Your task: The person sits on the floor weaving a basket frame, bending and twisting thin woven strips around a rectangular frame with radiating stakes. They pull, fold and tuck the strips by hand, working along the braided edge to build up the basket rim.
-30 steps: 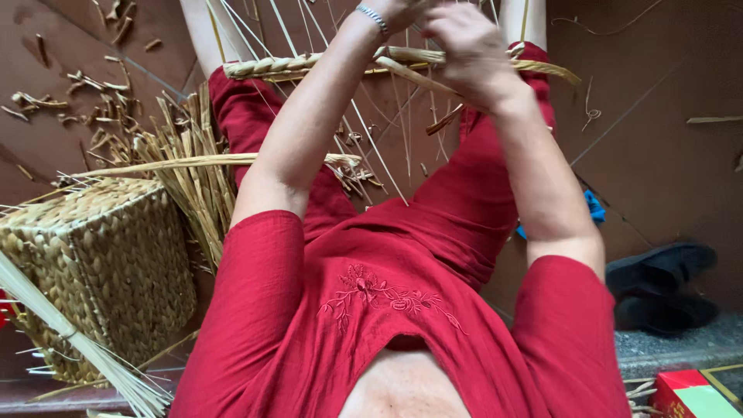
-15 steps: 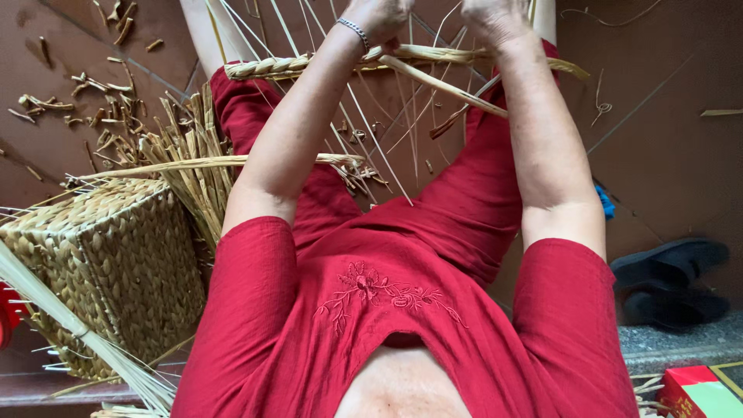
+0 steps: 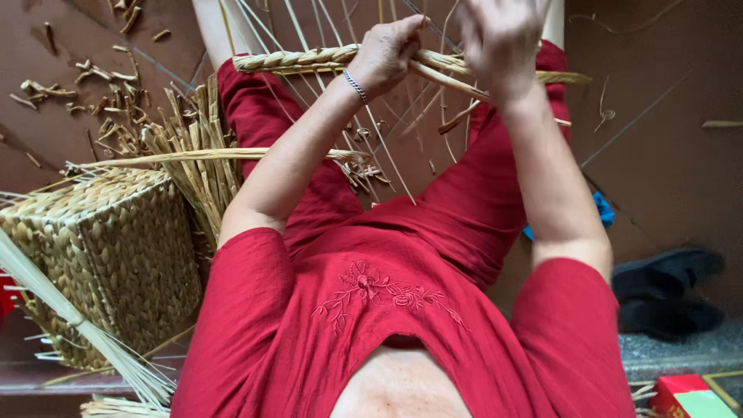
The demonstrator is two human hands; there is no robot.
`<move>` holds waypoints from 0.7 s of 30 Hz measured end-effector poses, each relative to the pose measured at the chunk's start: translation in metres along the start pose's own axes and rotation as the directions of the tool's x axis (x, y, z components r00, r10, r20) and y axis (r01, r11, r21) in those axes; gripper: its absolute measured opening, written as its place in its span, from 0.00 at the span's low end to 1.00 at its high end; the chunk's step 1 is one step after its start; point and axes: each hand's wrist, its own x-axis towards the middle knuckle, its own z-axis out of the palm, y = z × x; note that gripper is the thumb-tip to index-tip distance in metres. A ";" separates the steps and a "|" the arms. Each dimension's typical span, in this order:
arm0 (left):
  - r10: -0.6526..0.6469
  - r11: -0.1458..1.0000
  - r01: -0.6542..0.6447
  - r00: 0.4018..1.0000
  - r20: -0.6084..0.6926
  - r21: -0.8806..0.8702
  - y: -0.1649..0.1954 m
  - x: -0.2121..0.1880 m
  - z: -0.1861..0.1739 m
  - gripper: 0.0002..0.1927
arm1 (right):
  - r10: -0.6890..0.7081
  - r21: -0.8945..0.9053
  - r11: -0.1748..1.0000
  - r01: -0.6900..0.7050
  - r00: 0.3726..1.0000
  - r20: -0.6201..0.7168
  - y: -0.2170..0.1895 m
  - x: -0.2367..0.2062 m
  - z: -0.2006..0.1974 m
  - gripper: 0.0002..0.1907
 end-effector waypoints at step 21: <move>-0.131 0.960 0.111 0.989 -0.062 -0.257 0.033 -0.010 -0.009 0.26 | -0.261 -0.359 0.814 0.457 0.839 0.477 -0.062 0.074 -0.039 0.07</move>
